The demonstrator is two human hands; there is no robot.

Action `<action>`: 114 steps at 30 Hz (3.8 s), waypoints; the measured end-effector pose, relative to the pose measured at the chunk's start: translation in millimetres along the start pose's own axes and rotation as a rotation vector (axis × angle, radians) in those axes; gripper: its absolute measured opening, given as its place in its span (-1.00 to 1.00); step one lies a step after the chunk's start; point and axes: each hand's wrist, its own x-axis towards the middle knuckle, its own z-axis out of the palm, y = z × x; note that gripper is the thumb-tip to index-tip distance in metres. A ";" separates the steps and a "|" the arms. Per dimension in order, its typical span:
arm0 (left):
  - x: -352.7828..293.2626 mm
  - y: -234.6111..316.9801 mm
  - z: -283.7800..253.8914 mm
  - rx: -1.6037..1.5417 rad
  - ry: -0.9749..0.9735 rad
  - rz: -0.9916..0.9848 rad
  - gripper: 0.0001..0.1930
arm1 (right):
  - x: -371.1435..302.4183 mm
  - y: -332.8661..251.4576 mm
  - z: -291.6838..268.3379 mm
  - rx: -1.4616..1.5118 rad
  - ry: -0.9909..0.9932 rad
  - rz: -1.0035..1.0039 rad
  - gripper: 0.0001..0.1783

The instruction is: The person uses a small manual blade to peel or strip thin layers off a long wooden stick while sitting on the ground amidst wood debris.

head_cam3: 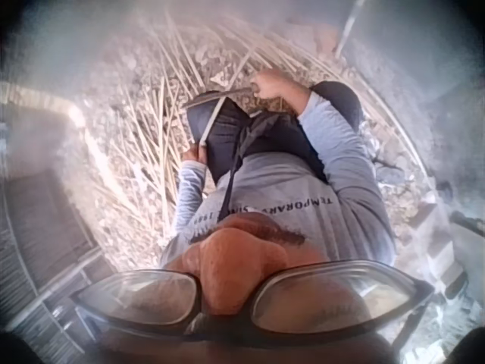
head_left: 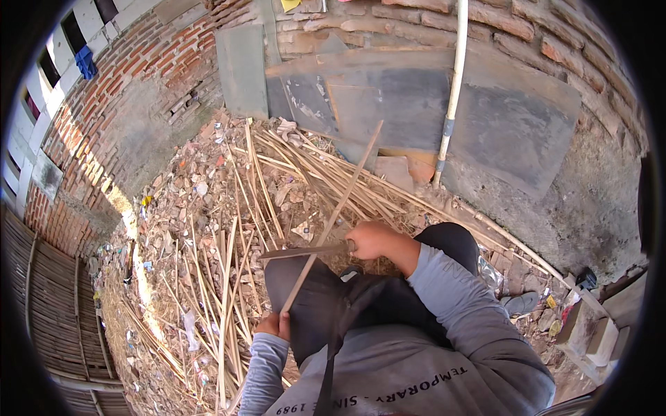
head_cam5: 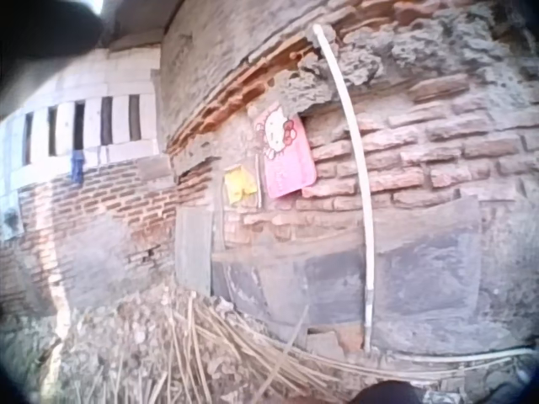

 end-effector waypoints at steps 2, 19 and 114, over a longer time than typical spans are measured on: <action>2.6 -4.4 2.1 -0.006 0.002 0.022 -0.46 | -2.1 -2.7 -7.5 -0.040 0.001 -0.046 -0.65; 6.5 -6.8 -0.9 -0.061 -0.033 0.025 -0.51 | 0.8 4.3 -6.6 0.098 0.015 0.066 -0.68; 5.1 2.9 -4.4 0.021 -0.051 -0.017 -0.51 | 5.4 4.0 -1.2 0.044 0.001 0.102 -0.67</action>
